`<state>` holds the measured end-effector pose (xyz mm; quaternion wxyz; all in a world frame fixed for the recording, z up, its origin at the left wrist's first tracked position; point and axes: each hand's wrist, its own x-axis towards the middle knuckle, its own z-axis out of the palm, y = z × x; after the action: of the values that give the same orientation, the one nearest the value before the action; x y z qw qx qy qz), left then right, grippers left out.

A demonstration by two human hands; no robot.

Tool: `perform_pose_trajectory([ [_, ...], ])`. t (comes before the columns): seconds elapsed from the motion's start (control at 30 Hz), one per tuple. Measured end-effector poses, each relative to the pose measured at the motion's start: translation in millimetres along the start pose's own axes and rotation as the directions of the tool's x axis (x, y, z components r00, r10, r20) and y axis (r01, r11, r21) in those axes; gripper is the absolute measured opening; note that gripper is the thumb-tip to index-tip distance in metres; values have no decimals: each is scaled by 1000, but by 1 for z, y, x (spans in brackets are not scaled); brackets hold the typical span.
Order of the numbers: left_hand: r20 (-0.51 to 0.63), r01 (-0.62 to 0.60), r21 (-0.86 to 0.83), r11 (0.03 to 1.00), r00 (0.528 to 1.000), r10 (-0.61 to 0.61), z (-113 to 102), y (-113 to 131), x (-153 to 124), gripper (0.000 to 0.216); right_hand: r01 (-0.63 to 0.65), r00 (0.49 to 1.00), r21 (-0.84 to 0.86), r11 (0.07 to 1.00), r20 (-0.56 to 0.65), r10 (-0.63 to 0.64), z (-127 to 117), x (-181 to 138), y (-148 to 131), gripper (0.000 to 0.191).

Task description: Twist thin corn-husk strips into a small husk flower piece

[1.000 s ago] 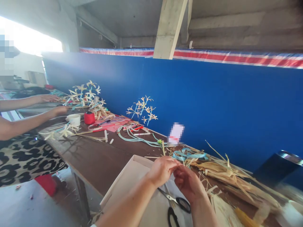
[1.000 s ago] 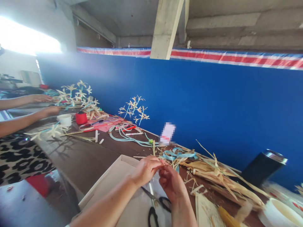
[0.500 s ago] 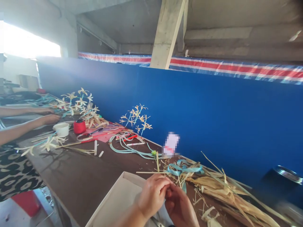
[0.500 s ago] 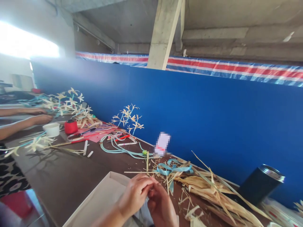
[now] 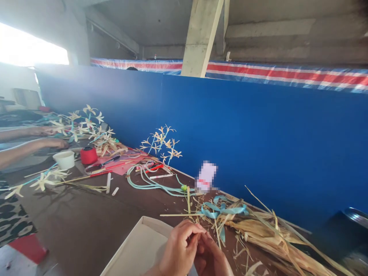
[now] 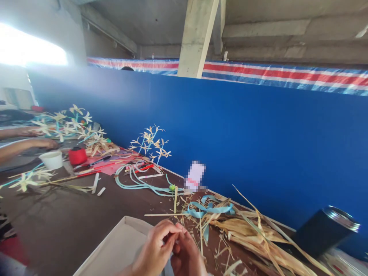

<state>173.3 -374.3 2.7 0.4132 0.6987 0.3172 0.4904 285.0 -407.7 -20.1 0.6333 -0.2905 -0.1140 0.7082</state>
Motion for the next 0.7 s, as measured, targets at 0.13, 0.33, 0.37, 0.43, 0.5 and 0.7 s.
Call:
perform_pose_trajectory([
  [0.13,39,138,-107,985,990,-134,1,-1,4,16,26,999,-54,998,-31,-27,-1,-1,1,32],
  [0.33,65,307,-176,935,952,-300,5,-4,3,28,175,978,12,985,-120,-172,-15,0,-14,26],
  [0.37,65,347,-195,917,938,-341,6,-3,1,31,216,970,42,976,-126,-209,-15,-2,-18,21],
  [0.43,100,425,-263,866,905,-413,9,-1,-3,38,265,961,105,959,-116,-252,-12,-10,-25,16],
  [0.5,144,467,-338,817,884,-446,12,2,-7,41,297,952,158,942,-118,-281,-3,-19,-31,14],
  [0.7,165,504,-345,792,863,-477,13,7,-13,44,471,876,168,866,-202,-437,17,-34,-39,16],
])
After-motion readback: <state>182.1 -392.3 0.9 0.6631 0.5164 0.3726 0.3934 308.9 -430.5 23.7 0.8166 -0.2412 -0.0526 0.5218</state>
